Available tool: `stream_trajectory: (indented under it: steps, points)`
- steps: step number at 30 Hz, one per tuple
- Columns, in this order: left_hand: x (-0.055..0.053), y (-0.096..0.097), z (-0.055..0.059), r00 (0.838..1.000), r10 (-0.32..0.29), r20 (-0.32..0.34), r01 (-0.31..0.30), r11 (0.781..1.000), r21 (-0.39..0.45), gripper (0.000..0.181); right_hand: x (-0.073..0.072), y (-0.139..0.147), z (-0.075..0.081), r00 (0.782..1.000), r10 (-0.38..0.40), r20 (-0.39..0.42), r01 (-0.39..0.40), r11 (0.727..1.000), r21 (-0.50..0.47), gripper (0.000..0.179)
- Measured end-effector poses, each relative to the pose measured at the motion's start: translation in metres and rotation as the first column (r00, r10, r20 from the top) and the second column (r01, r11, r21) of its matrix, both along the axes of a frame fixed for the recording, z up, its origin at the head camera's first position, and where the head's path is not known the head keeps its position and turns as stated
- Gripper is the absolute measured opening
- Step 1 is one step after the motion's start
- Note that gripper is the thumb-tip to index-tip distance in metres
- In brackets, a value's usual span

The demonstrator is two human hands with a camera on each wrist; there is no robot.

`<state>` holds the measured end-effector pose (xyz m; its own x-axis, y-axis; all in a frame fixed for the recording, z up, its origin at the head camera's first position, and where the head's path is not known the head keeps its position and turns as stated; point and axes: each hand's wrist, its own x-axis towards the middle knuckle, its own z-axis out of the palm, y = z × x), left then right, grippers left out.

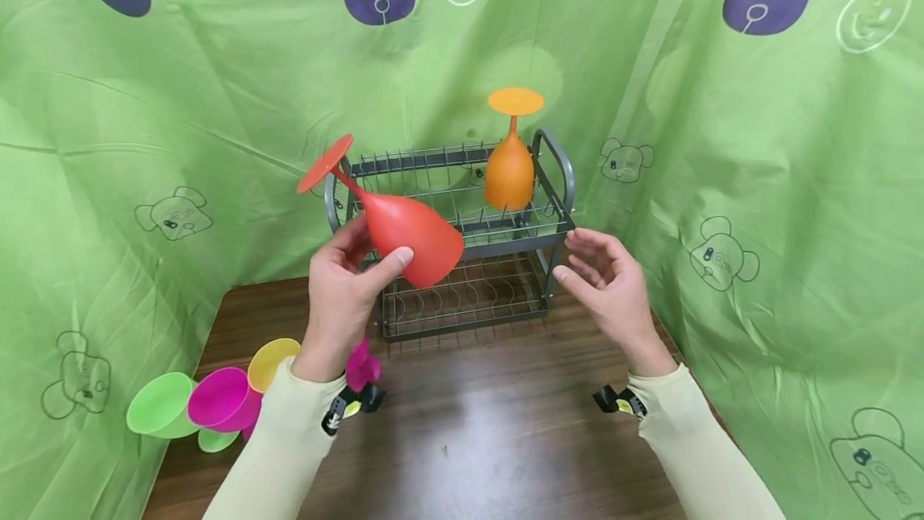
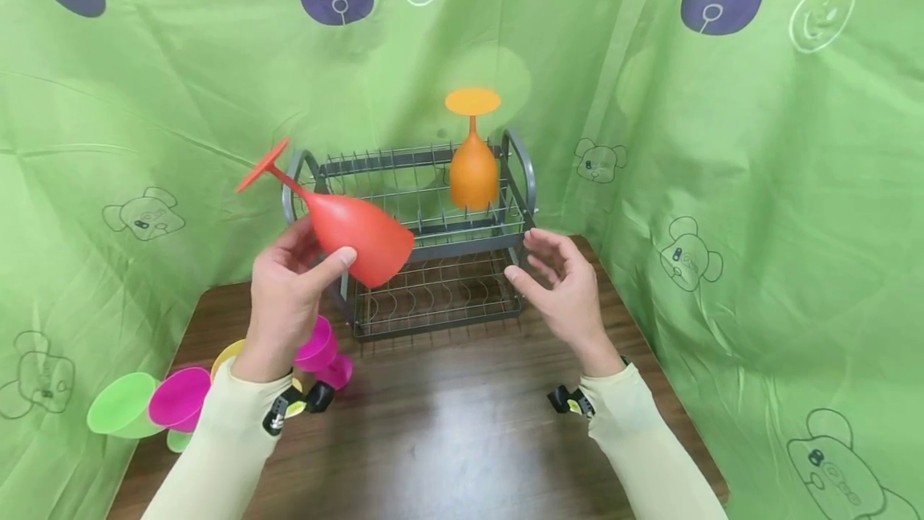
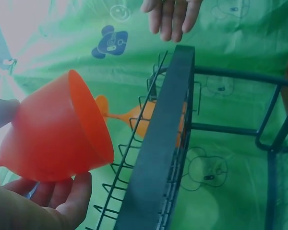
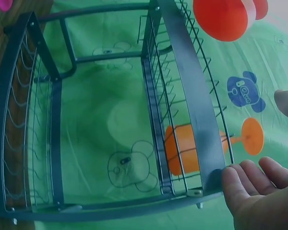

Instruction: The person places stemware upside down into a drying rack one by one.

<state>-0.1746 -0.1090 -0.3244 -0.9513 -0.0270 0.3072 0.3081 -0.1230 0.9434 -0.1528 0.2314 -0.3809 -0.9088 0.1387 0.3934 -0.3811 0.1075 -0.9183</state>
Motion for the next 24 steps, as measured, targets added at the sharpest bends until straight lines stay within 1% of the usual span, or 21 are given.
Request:
stream_trajectory:
  steps: [7, 9, 13, 18, 24]
  points:
    - [-0.021, 0.004, 0.017, 0.999, 0.027, -0.033, -0.029, 0.996, -0.081, 0.06, -0.011, 0.012, 0.005, 0.998, -0.059, 0.025, 0.057, 0.997, 0.058, 0.061]
    - [-0.027, 0.006, 0.021, 0.999, 0.034, -0.042, -0.039, 0.994, -0.105, 0.061, -0.015, 0.015, 0.006, 0.997, -0.065, 0.037, 0.062, 0.995, 0.075, 0.062]
    - [-0.039, 0.011, 0.027, 0.998, 0.038, -0.046, -0.044, 0.988, -0.147, 0.064, -0.024, 0.021, 0.007, 0.997, -0.038, 0.068, 0.029, 0.992, 0.121, 0.068]
    - [-0.054, 0.02, 0.031, 0.999, 0.04, -0.017, -0.043, 0.977, -0.21, 0.068, -0.035, 0.03, 0.004, 0.993, 0.006, 0.115, -0.022, 0.989, 0.145, 0.073]
    - [-0.062, 0.027, 0.037, 0.997, 0.073, -0.009, -0.073, 0.963, -0.259, 0.072, -0.046, 0.04, 0.001, 0.99, 0.026, 0.135, -0.045, 0.99, 0.135, 0.078]
